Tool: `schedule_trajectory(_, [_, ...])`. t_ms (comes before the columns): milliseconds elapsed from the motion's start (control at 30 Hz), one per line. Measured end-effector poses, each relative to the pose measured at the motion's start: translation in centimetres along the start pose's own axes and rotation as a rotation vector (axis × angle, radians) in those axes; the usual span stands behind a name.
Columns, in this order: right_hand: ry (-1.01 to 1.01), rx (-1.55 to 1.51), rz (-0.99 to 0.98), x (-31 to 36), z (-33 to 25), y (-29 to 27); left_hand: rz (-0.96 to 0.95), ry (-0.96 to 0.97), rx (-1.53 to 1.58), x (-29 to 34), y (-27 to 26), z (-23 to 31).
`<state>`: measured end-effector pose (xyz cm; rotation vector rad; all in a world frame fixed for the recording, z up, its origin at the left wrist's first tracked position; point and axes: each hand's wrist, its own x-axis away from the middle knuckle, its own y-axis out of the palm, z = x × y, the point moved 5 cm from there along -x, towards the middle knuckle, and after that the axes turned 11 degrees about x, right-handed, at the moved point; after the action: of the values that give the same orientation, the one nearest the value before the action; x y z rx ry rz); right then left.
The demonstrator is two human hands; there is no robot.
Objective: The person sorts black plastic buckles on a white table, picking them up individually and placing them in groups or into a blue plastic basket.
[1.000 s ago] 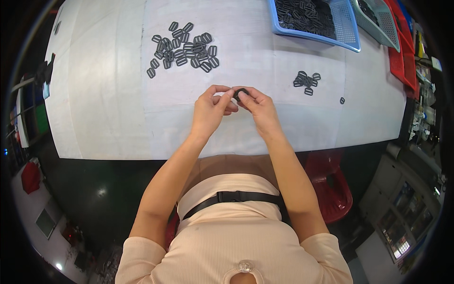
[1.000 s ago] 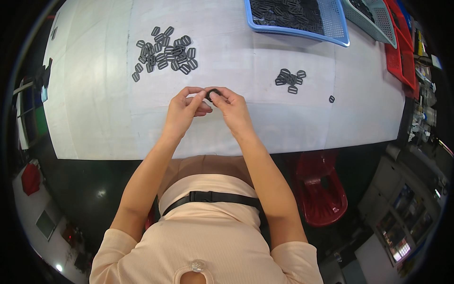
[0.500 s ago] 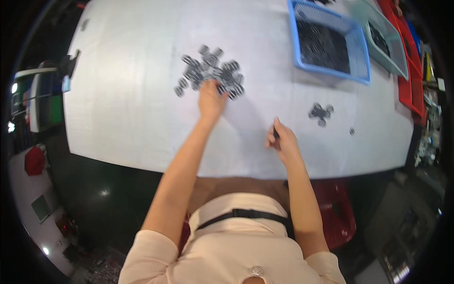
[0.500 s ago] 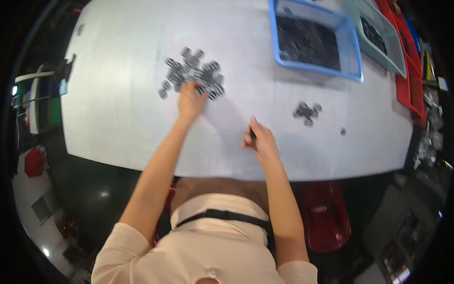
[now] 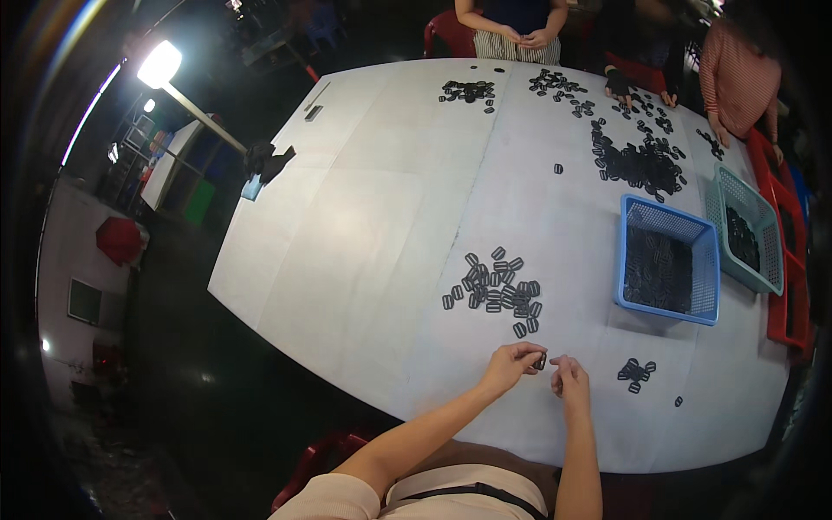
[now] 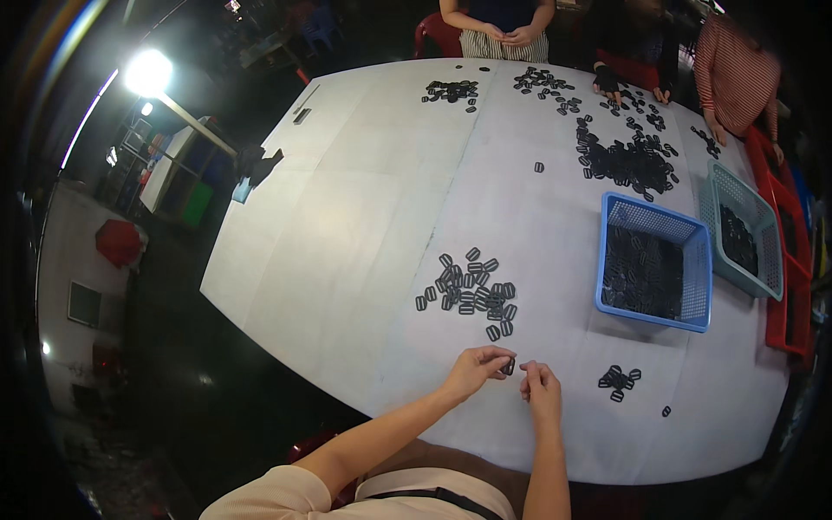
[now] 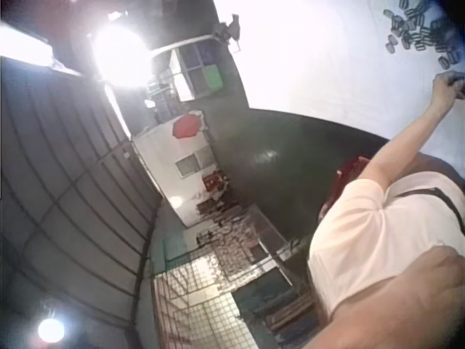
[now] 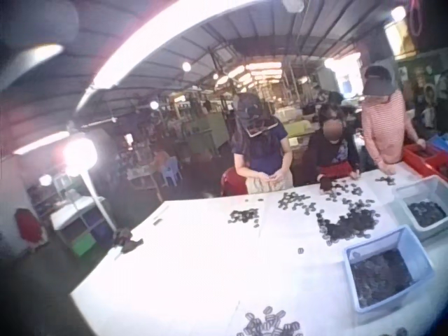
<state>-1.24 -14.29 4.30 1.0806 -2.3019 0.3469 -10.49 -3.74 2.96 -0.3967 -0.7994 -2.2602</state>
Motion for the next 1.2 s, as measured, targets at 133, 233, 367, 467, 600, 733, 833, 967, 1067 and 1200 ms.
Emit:
schedule_trajectory(133, [-0.165,0.105,-0.043,0.2,-0.7,1.3,-0.019,-0.094,0.034,1.1,1.6,-0.5])
schedule_trajectory(233, [-0.163,-0.004,-0.047,-0.1,-0.1,0.4,-0.022,-0.069,-0.034,0.6,1.2,0.0])
schedule_trajectory(367, [-0.052,-0.256,0.017,0.2,0.6,-1.4,0.210,0.410,-0.796,-2.0,-1.3,1.5])
schedule_trajectory(467, [-0.037,-0.370,-0.045,0.8,1.2,-2.2,0.213,0.668,-1.209,-3.5,-1.6,1.7])
schedule_trajectory(600, [-0.016,-0.360,-0.025,2.2,0.9,-2.2,0.101,0.732,-1.481,-4.7,-1.8,0.7])
schedule_trajectory(733, [0.028,-0.365,-0.124,2.3,2.1,-2.7,0.027,0.812,-1.607,-4.5,-1.7,0.3])
schedule_trajectory(833, [0.012,-0.498,-0.240,2.4,2.7,-2.9,0.000,0.919,-1.663,-3.7,-1.9,0.0])
schedule_trajectory(967, [0.034,-0.472,-0.174,3.4,1.4,-2.0,-0.027,0.746,-1.725,-4.2,-2.6,0.1])
schedule_trajectory(1067, [-0.030,-0.275,-0.157,4.4,-0.8,-0.9,0.092,0.445,-1.240,-4.1,-3.3,2.2])
schedule_trajectory(1200, [-0.088,-0.215,-0.078,3.3,-0.6,-0.9,0.001,0.054,-0.114,-0.9,0.4,0.7])
